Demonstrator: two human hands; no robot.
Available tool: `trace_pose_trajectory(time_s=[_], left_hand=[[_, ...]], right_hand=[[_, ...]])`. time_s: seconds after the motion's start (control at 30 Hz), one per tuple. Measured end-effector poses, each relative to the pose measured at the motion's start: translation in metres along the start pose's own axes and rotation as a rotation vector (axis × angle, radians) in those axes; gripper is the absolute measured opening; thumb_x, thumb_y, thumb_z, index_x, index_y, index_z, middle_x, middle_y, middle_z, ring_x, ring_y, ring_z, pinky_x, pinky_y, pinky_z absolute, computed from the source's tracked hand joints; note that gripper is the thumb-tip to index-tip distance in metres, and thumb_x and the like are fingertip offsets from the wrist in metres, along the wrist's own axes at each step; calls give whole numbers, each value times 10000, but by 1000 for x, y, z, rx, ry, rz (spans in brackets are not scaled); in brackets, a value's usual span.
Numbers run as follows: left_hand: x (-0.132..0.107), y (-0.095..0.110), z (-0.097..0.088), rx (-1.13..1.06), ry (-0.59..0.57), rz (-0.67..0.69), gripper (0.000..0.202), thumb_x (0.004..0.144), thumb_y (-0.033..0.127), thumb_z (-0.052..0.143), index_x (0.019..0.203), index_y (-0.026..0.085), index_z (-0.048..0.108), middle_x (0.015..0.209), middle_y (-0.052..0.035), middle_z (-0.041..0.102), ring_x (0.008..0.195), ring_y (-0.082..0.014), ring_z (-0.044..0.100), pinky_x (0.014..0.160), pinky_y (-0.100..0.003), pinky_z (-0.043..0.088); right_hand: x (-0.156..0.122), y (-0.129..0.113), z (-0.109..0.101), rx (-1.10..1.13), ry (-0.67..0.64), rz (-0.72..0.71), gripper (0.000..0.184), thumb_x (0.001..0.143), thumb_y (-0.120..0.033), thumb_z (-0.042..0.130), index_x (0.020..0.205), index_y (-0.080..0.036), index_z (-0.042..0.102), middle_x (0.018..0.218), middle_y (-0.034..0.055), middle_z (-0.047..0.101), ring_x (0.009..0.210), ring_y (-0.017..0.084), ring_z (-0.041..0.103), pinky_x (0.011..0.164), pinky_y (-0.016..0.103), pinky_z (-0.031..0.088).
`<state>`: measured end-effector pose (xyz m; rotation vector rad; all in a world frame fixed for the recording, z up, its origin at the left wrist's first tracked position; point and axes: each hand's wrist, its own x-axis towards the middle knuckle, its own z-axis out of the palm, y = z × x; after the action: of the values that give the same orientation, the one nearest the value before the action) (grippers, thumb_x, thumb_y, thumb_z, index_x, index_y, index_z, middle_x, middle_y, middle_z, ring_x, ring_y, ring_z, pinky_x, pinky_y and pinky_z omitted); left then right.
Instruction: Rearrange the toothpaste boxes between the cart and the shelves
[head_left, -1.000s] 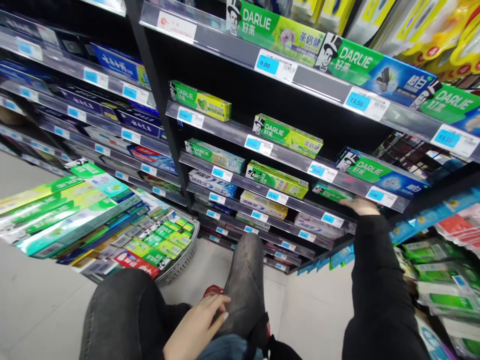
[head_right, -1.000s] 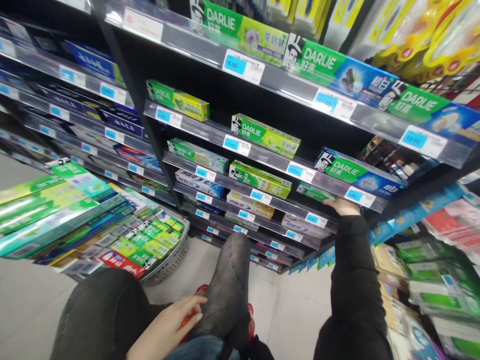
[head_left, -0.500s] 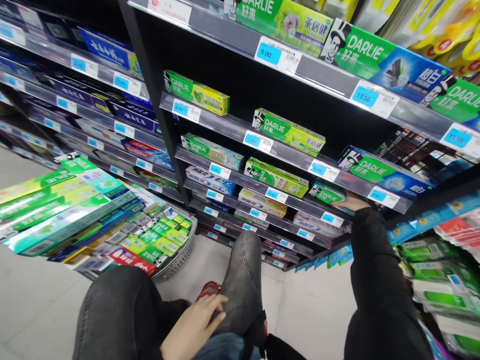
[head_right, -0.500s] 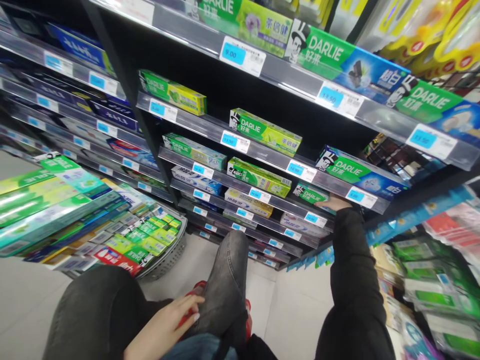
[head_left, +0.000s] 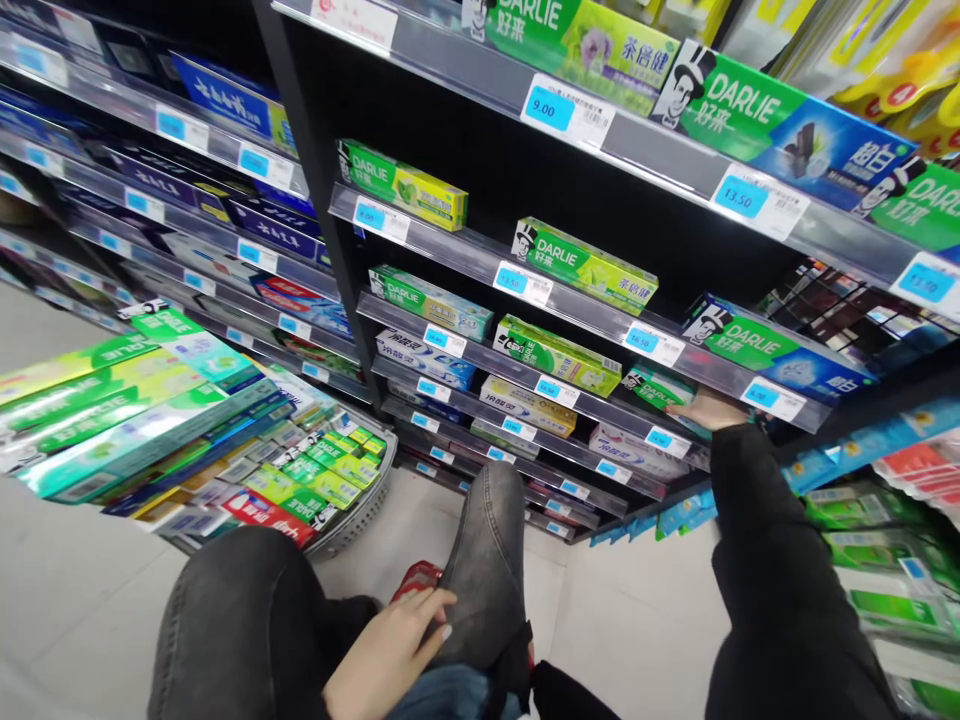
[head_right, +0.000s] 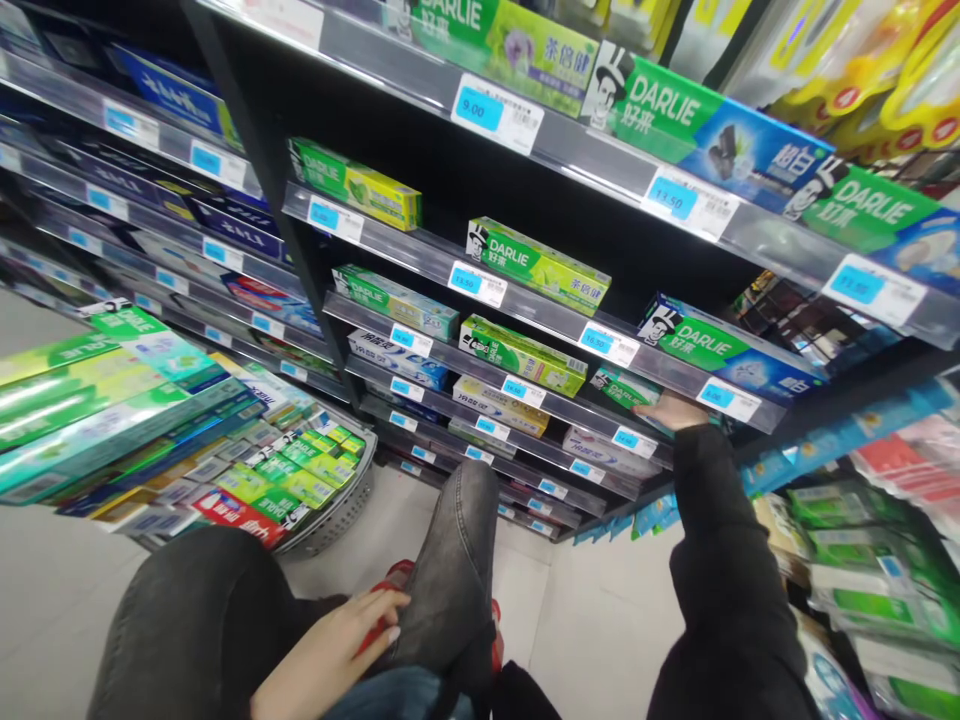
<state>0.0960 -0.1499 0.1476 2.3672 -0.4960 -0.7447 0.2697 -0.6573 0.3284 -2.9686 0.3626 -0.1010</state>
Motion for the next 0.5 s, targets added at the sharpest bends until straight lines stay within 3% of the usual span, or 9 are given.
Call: trace_pose_trajectory(time_s=[0.1,0.17,0.3,0.43,0.5], left_hand=[[2,-1,-2,-2,-1,5,327,927,277,419,1181,228,618,1132,-55,660,1099,-208,609,1028,-384,449],[4,-1,-3,2,8,11,325,919,268,426,1175,230,621,1151,-56,658,1109,-210,607,1030,-383,450],[7,1,0,-7,32,42,321,908,268,435,1159,236,633,1072,-47,679,1060,-212,626,997,-383,471],[6,6,1,-38,57,69,320,888,243,441,1133,236,645,1070,-53,685,1063,-215,622,996,-384,475],[6,12,-5,-111,73,97,344,869,238,462,1168,242,632,1065,-50,680,1061,-211,618,1003,-381,478]], right_hand=[[-21,9,15,-172,362,55,709,660,-661,670,1144,-144,620,1185,215,638,1231,406,517,1063,511,378],[-33,17,23,-189,502,23,794,668,-702,637,1190,-107,567,1211,249,603,1214,418,516,1022,515,409],[-49,27,36,-142,707,-181,889,634,-720,628,1221,-64,502,1194,274,570,1186,430,507,1016,562,406],[-79,10,54,-73,731,-150,864,629,-623,678,1268,-75,487,1170,270,540,1220,448,473,1057,615,370],[-102,-8,64,-35,604,-92,890,630,-603,702,1327,-98,475,1210,275,511,1290,475,404,1085,642,340]])
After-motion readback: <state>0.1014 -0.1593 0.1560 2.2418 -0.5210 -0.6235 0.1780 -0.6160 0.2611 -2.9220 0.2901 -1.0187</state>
